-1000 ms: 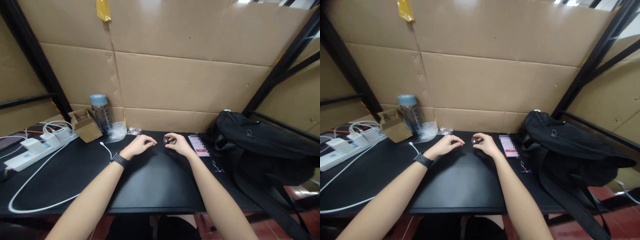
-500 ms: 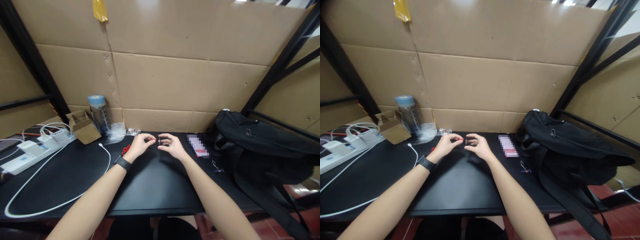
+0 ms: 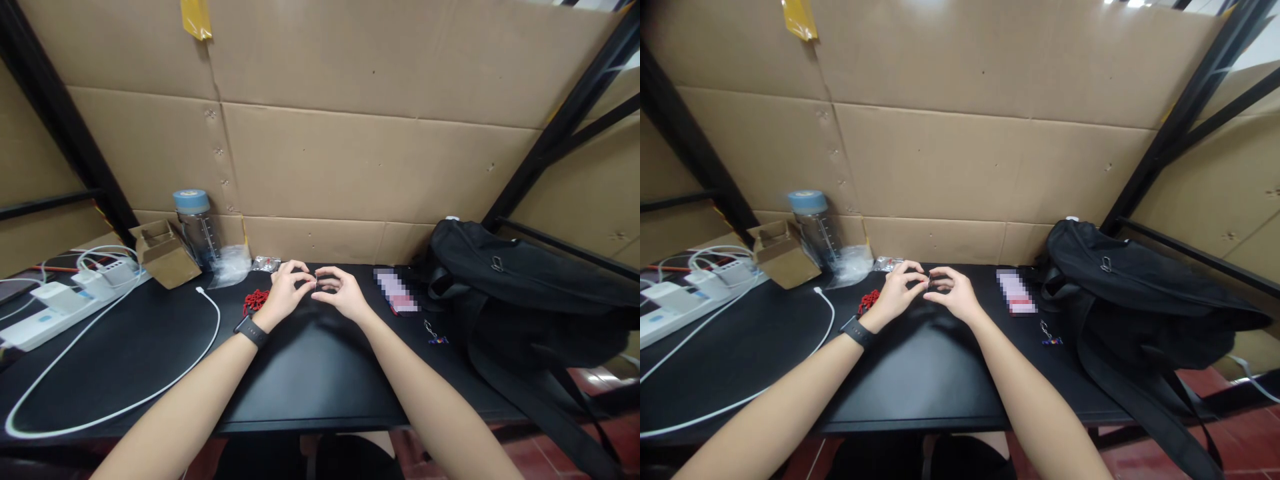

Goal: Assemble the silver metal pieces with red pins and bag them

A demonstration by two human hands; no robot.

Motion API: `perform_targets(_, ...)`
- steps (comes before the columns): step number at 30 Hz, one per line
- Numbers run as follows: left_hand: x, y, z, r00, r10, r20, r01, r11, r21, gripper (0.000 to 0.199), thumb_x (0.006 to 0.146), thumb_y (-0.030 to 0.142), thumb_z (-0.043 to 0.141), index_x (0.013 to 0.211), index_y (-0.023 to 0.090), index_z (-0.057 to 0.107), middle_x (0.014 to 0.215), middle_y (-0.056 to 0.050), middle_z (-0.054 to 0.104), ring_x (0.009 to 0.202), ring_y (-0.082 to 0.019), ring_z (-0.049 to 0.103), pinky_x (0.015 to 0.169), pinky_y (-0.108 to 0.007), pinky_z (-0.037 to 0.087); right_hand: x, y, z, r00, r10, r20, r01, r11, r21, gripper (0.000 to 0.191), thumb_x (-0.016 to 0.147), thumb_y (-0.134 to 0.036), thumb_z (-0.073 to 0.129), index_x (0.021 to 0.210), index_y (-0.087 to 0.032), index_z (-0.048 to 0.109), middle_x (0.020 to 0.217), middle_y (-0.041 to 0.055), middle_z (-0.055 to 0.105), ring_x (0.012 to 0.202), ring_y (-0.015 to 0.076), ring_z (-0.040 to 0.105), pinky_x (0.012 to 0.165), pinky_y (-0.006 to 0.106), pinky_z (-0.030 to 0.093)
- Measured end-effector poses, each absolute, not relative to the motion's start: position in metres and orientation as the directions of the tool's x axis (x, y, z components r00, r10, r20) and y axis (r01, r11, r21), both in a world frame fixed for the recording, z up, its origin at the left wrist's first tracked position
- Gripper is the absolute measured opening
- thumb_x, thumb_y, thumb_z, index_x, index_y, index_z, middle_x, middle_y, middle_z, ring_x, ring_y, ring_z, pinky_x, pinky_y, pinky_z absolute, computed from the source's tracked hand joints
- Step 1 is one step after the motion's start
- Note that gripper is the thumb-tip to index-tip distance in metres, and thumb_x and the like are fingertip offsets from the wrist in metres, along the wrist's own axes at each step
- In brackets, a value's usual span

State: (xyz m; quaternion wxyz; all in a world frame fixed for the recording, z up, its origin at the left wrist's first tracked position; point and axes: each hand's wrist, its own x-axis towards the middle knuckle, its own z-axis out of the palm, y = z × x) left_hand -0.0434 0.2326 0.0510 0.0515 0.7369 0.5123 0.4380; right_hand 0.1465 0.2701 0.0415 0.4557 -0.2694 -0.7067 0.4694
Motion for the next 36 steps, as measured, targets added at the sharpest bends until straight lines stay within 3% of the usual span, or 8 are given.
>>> perform_targets(6, -0.043, 0.231, 0.049, 0.060, 0.747, 0.662, 0.774, -0.454, 0.442, 0.009, 0.088, 0.032, 0.069, 0.085, 0.027, 0.077, 0.112, -0.005, 0.063, 0.117, -0.025, 0.052, 0.103, -0.048, 0.036, 0.145, 0.268, 0.042, -0.402, 0.849, 0.343, -0.116, 0.324, -0.939, 0.049, 0.056, -0.034, 0.093, 0.092, -0.019, 0.064, 0.113, 0.0091, 0.071, 0.096, 0.0262, 0.075, 0.089, 0.042, 0.061)
perform_targets(12, -0.043, 0.229, 0.052, 0.022, 0.733, 0.680, 0.802, -0.419, 0.426, 0.009, 0.088, 0.033, 0.070, 0.086, 0.028, 0.077, 0.111, -0.005, 0.062, 0.115, -0.026, 0.051, 0.102, -0.047, 0.034, 0.149, 0.267, 0.048, -0.451, 0.804, 0.389, -0.139, 0.367, -0.920, 0.031, 0.078, -0.043, 0.077, 0.093, -0.017, 0.072, 0.118, 0.0117, 0.071, 0.099, 0.0243, 0.073, 0.096, 0.042, 0.058)
perform_targets(17, -0.040, 0.228, 0.050, 0.057, 0.741, 0.669, 0.806, -0.429, 0.408, 0.010, 0.089, 0.035, 0.069, 0.086, 0.030, 0.078, 0.111, -0.004, 0.061, 0.115, -0.025, 0.051, 0.100, -0.046, 0.032, 0.151, 0.272, 0.043, -0.386, 0.809, 0.442, 0.026, 0.489, -0.872, 0.022, 0.080, -0.039, 0.074, 0.085, -0.017, 0.075, 0.107, 0.0107, 0.075, 0.094, 0.0228, 0.073, 0.086, 0.037, 0.060)
perform_targets(22, -0.039, 0.228, 0.046, 0.111, 0.758, 0.643, 0.819, -0.436, 0.373, 0.011, 0.089, 0.037, 0.069, 0.088, 0.031, 0.078, 0.112, -0.005, 0.061, 0.116, -0.028, 0.049, 0.098, -0.047, 0.031, 0.154, 0.273, 0.046, -0.417, 0.746, 0.519, 0.245, 0.642, -0.727, 0.012, 0.083, -0.029, 0.068, 0.079, -0.021, 0.077, 0.099, 0.0078, 0.075, 0.081, 0.0196, 0.070, 0.065, 0.030, 0.055)
perform_targets(30, -0.041, 0.230, 0.044, 0.186, 0.783, 0.594, 0.814, -0.461, 0.353, 0.011, 0.090, 0.035, 0.067, 0.095, 0.029, 0.075, 0.113, -0.005, 0.061, 0.115, -0.027, 0.049, 0.098, -0.045, 0.034, 0.155, 0.277, 0.042, -0.495, 0.717, 0.491, 0.283, 0.667, -0.689, 0.007, 0.079, -0.018, 0.064, 0.076, -0.019, 0.071, 0.100, 0.0059, 0.068, 0.082, 0.0158, 0.064, 0.064, 0.025, 0.049)
perform_targets(31, -0.044, 0.229, 0.045, 0.212, 0.788, 0.578, 0.806, -0.475, 0.353, 0.016, 0.090, 0.033, 0.066, 0.105, 0.031, 0.072, 0.117, -0.005, 0.060, 0.116, -0.027, 0.049, 0.099, -0.045, 0.034, 0.156, 0.278, 0.041, -0.501, 0.718, 0.483, 0.292, 0.665, -0.687, 0.007, 0.078, -0.017, 0.064, 0.076, -0.019, 0.071, 0.101, 0.0059, 0.067, 0.084, 0.0160, 0.064, 0.064, 0.025, 0.049)
perform_targets(34, -0.052, 0.228, 0.049, 0.321, 0.805, 0.500, 0.774, -0.527, 0.350, 0.058, 0.084, 0.030, 0.073, 0.138, 0.035, 0.051, 0.133, -0.006, 0.055, 0.124, -0.029, 0.046, 0.102, -0.046, 0.034, 0.159, 0.281, 0.040, -0.510, 0.730, 0.455, 0.318, 0.651, -0.689, 0.006, 0.077, -0.016, 0.064, 0.076, -0.018, 0.070, 0.104, 0.0062, 0.065, 0.088, 0.0165, 0.063, 0.065, 0.025, 0.048)
perform_targets(36, -0.056, 0.228, 0.051, 0.373, 0.810, 0.453, 0.764, -0.545, 0.346, 0.075, 0.077, 0.036, 0.080, 0.143, 0.036, 0.045, 0.140, -0.007, 0.051, 0.128, -0.031, 0.043, 0.104, -0.048, 0.033, 0.160, 0.281, 0.040, -0.517, 0.734, 0.441, 0.323, 0.644, -0.693, 0.007, 0.077, -0.016, 0.064, 0.076, -0.018, 0.070, 0.106, 0.0063, 0.064, 0.089, 0.0165, 0.063, 0.066, 0.025, 0.048)
